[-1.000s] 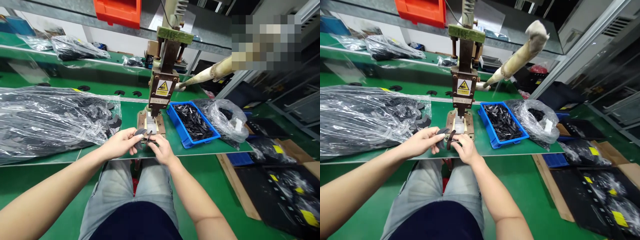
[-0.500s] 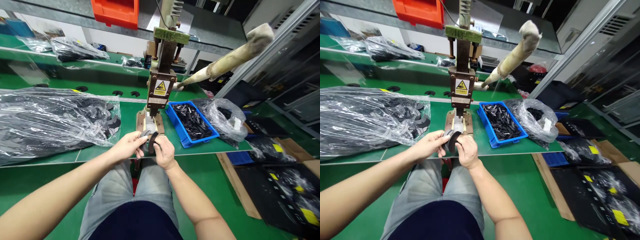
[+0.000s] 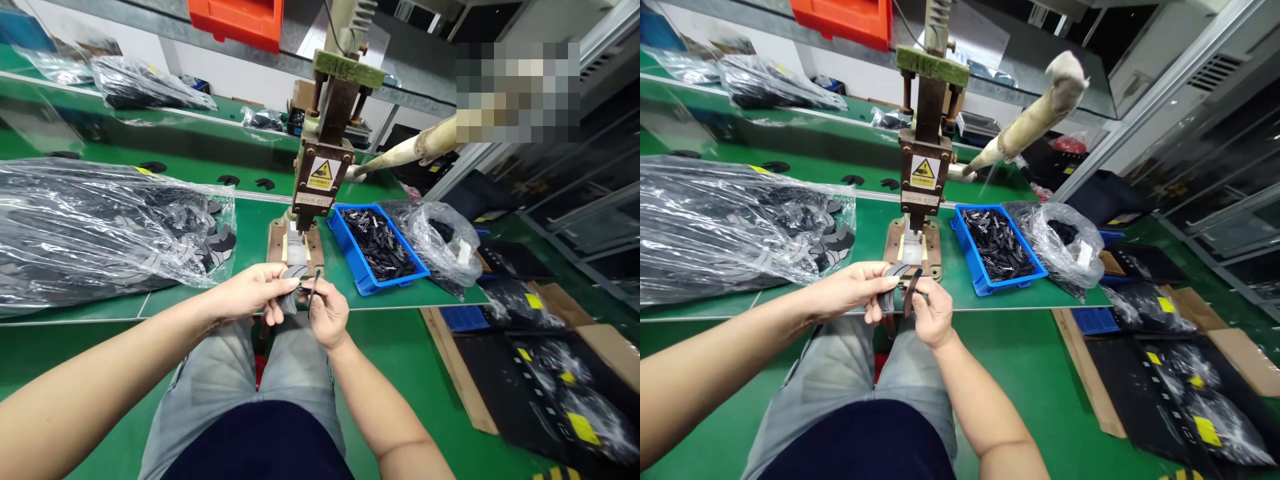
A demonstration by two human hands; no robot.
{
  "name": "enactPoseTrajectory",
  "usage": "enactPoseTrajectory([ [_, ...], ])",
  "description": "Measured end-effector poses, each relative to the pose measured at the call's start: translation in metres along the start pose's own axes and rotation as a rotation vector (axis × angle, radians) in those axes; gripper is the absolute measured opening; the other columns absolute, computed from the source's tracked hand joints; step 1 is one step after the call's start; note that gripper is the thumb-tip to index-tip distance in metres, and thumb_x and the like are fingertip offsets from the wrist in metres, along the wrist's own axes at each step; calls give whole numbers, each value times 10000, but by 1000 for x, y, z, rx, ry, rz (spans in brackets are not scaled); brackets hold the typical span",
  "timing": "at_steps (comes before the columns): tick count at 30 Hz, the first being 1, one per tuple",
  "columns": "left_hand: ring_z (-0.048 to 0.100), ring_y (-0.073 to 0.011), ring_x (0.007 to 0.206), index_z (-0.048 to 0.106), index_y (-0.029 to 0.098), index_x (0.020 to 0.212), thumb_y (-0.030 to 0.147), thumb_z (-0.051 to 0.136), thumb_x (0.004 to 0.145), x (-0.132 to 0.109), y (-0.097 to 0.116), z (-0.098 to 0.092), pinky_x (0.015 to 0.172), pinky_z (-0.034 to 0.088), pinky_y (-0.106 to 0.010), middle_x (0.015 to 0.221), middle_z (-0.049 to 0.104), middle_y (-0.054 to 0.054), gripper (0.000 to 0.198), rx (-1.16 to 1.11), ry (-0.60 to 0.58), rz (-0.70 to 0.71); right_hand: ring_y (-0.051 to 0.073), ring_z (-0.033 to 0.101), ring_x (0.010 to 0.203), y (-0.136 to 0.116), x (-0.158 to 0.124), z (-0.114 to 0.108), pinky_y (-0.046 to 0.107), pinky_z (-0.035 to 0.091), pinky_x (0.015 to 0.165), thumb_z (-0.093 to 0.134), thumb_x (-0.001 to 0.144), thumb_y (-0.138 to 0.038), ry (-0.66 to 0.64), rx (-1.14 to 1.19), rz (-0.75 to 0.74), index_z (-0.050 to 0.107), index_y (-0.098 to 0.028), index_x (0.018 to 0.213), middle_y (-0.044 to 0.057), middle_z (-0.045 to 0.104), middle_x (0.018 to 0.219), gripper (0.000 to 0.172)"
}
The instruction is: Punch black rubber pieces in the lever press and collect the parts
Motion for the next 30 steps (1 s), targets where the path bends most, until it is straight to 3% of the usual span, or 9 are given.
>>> enactPoseTrajectory([
  [4,701,-176,468,616,189,932,667,786,876,-5,7,-5,453,530,-225,581,716,-21,510,138,29,12,229,753,946,-11,9,-3,419,631,872,541,1064,-398,-67,-43,-96,730,-249,1179,78,747,915,266],
  [10,707,-194,526,673,217,1003,639,684,939,-6,13,-20,478,528,-275,686,719,-5,428,413,146,44,216,725,889,-23,19,-1,424,600,837,580,1037,-312,-125,-286,-182,707,-237,1103,76,788,955,161],
  [13,692,-187,607,677,239,979,577,645,975,-10,21,-30,537,521,-293,783,725,-7,340,680,296,138,206,719,864,-26,19,3,409,566,815,628,1009,-251,-151,-409,-242,697,-222,1100,72,804,961,118],
  [17,669,-204,819,651,233,1026,512,666,975,-29,50,-28,732,540,-334,968,709,-43,284,962,598,444,199,720,852,-26,21,5,400,537,825,636,1006,-247,-168,-530,-261,686,-204,1071,71,807,945,92],
  [19,634,-210,856,647,227,939,483,658,986,-32,56,-15,802,520,-351,933,677,-45,260,1042,577,561,200,718,856,-24,21,5,401,530,831,626,1014,-265,-188,-562,-252,683,-206,1070,71,805,941,99],
  [21,589,-208,827,615,226,807,453,641,996,-28,56,-6,798,487,-347,829,631,-32,296,1067,491,583,204,711,855,-22,20,7,406,525,830,613,1019,-273,-206,-570,-250,682,-209,1076,72,798,933,110],
  [27,448,-135,614,585,204,711,551,656,968,0,32,-24,570,341,-269,662,520,24,437,671,359,263,221,681,823,-24,15,12,442,565,837,571,1016,-271,-236,-441,-267,679,-229,1119,74,759,892,154],
  [30,419,-118,612,568,197,700,565,687,954,4,25,-27,571,331,-253,649,476,38,462,568,345,260,225,715,889,-25,17,6,448,585,882,585,1015,-248,-180,-401,-250,681,-240,1142,74,786,949,160],
])
Point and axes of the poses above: each hand's wrist, its own x-axis towards the middle knuckle, its own z-axis out of the palm, y = z × x, the point moved 8 cm from there along x, towards the middle knuckle
